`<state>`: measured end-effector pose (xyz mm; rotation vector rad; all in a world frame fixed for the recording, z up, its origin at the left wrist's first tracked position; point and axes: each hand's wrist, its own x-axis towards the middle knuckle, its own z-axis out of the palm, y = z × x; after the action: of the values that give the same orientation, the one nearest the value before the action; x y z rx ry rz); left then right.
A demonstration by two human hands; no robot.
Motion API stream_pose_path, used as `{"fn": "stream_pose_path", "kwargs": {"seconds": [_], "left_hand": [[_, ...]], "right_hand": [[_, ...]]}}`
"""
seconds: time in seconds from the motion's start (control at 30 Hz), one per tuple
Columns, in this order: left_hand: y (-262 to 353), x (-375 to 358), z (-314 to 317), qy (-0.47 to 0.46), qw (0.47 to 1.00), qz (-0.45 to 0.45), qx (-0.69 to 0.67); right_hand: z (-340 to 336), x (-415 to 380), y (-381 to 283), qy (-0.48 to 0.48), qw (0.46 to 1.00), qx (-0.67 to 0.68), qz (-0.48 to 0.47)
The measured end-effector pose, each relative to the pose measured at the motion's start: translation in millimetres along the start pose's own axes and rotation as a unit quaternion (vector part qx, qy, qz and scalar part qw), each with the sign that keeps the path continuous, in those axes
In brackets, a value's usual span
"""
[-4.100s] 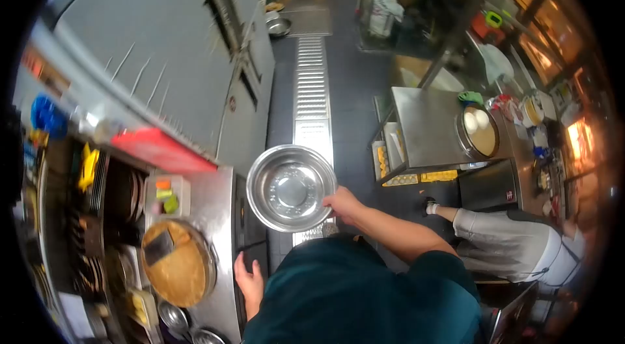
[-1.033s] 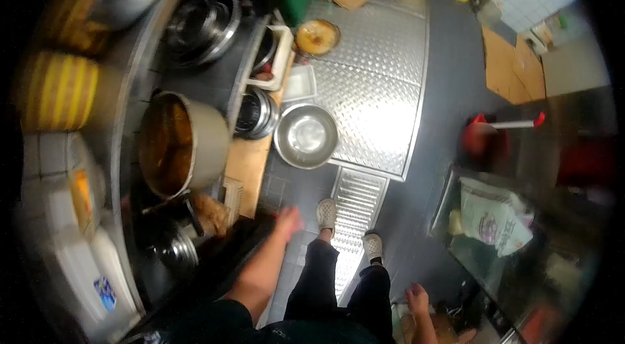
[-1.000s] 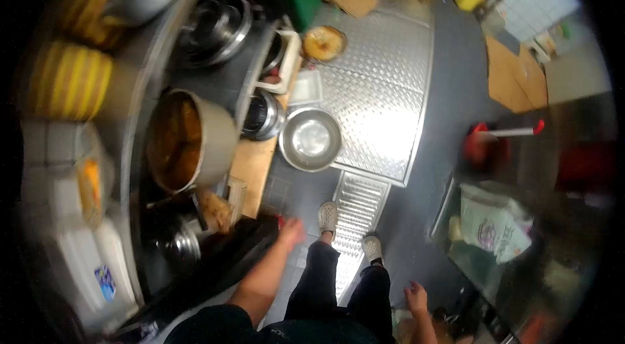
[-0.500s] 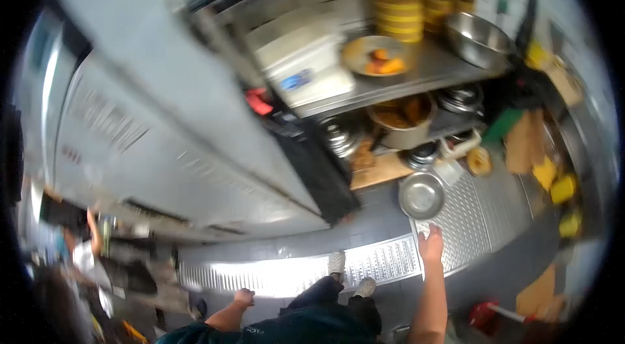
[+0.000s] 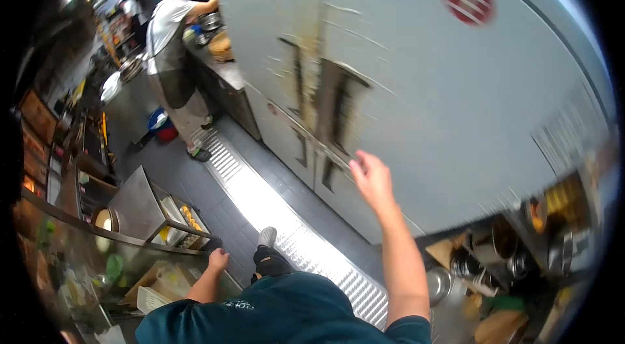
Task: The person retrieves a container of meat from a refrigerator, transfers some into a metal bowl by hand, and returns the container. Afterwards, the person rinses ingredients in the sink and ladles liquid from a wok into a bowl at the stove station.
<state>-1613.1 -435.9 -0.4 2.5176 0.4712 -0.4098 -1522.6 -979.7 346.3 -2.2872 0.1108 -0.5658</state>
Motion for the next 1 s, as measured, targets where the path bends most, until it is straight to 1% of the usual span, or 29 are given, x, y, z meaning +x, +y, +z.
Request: {"fn": "stream_pose_path", "kwargs": {"seconds": [0.07, 0.13, 0.17, 0.2, 0.27, 0.3, 0.33, 0.37, 0.4, 0.47, 0.5, 0.53, 0.57, 0.6, 0.63, 0.67, 0.7, 0.73, 0.77, 0.8, 0.83, 0.87, 0.9, 0.93, 1.0], "left_hand": [[-27.1, 66.4, -9.0, -0.001, 1.0, -0.014, -0.008], [-40.8, 123.1, -33.9, -0.004, 1.0, -0.02, -0.014], [-49.9, 150.3, -47.2, -0.009, 0.999, -0.024, -0.025], [-50.0, 164.1, -58.2, -0.013, 0.999, -0.028, -0.034], [-36.6, 187.2, -95.4, -0.001, 0.999, -0.016, -0.05], [-37.9, 204.0, -106.6, -0.006, 0.999, 0.001, -0.052], [-33.2, 222.7, -117.8, -0.018, 0.998, 0.026, -0.048], [-21.2, 232.7, -127.7, -0.011, 0.996, 0.056, -0.068], [-8.4, 241.6, -131.1, -0.025, 0.994, 0.083, -0.063], [26.4, 262.4, -129.0, -0.041, 0.988, 0.132, -0.062], [53.5, 270.4, -127.9, -0.045, 0.979, 0.184, -0.082], [84.0, 273.6, -125.6, -0.049, 0.967, 0.227, -0.101], [118.9, 274.2, -124.3, -0.053, 0.954, 0.269, -0.123], [159.3, 270.1, -128.1, -0.073, 0.937, 0.312, -0.143], [185.4, 278.5, -112.5, -0.1, 0.918, 0.349, -0.158], [225.0, 272.2, -111.0, -0.121, 0.9, 0.375, -0.185], [266.8, 261.5, -118.8, -0.149, 0.879, 0.418, -0.172], [306.9, 245.3, -127.3, -0.174, 0.85, 0.46, -0.188], [341.1, 231.3, -131.6, -0.189, 0.827, 0.502, -0.169], [374.9, 213.7, -136.9, -0.2, 0.793, 0.55, -0.169], [405.4, 195.9, -143.2, -0.211, 0.757, 0.595, -0.167], [436.2, 179.8, -148.2, -0.203, 0.72, 0.644, -0.162], [465.9, 161.3, -152.4, -0.193, 0.681, 0.689, -0.158], [492.0, 144.1, -156.1, -0.183, 0.639, 0.731, -0.156], [541.2, 108.9, -160.3, -0.163, 0.585, 0.779, -0.156]], "right_hand": [[59.3, 79.3, -9.2, 0.068, 0.998, -0.006, 0.008], [98.4, 139.6, -15.5, 0.14, 0.989, -0.014, 0.053], [119.5, 160.5, -26.5, 0.17, 0.976, -0.083, 0.106], [127.0, 173.0, -22.6, 0.223, 0.965, -0.113, 0.082], [140.6, 190.8, -31.6, 0.272, 0.939, -0.147, 0.151], [137.8, 194.0, -43.2, 0.253, 0.921, -0.205, 0.212], [141.6, 199.6, -50.0, 0.248, 0.923, -0.2, 0.217], [143.3, 205.5, -54.9, 0.244, 0.92, -0.202, 0.23], [138.4, 192.5, -58.0, 0.242, 0.915, -0.208, 0.246], [140.8, 153.4, -63.2, 0.216, 0.928, -0.162, 0.259], [145.9, 126.6, -73.2, 0.211, 0.939, -0.129, 0.238], [149.3, 90.4, -88.5, 0.203, 0.951, -0.095, 0.215], [145.4, 54.5, -110.9, 0.178, 0.951, -0.103, 0.231], [144.0, 19.2, -131.0, 0.154, 0.951, -0.107, 0.246], [142.7, -17.8, -140.9, 0.128, 0.957, -0.098, 0.241], [138.6, -56.3, -147.0, 0.104, 0.963, -0.086, 0.235], [134.3, -97.4, -147.6, 0.003, 0.943, -0.309, 0.121], [129.7, -137.5, -148.9, -0.036, 0.854, -0.518, -0.022], [137.5, -173.3, -152.0, -0.015, 0.863, -0.503, 0.04], [144.3, -201.0, -153.3, 0.023, 0.886, -0.44, 0.143], [153.1, -226.5, -155.4, 0.097, 0.899, -0.341, 0.257], [163.8, -249.9, -157.1, 0.157, 0.883, -0.273, 0.348], [175.7, -271.9, -157.8, 0.227, 0.845, -0.221, 0.431], [189.5, -290.8, -158.2, 0.28, 0.805, -0.197, 0.485], [210.9, -323.3, -151.9, 0.333, 0.748, -0.209, 0.534]]}}
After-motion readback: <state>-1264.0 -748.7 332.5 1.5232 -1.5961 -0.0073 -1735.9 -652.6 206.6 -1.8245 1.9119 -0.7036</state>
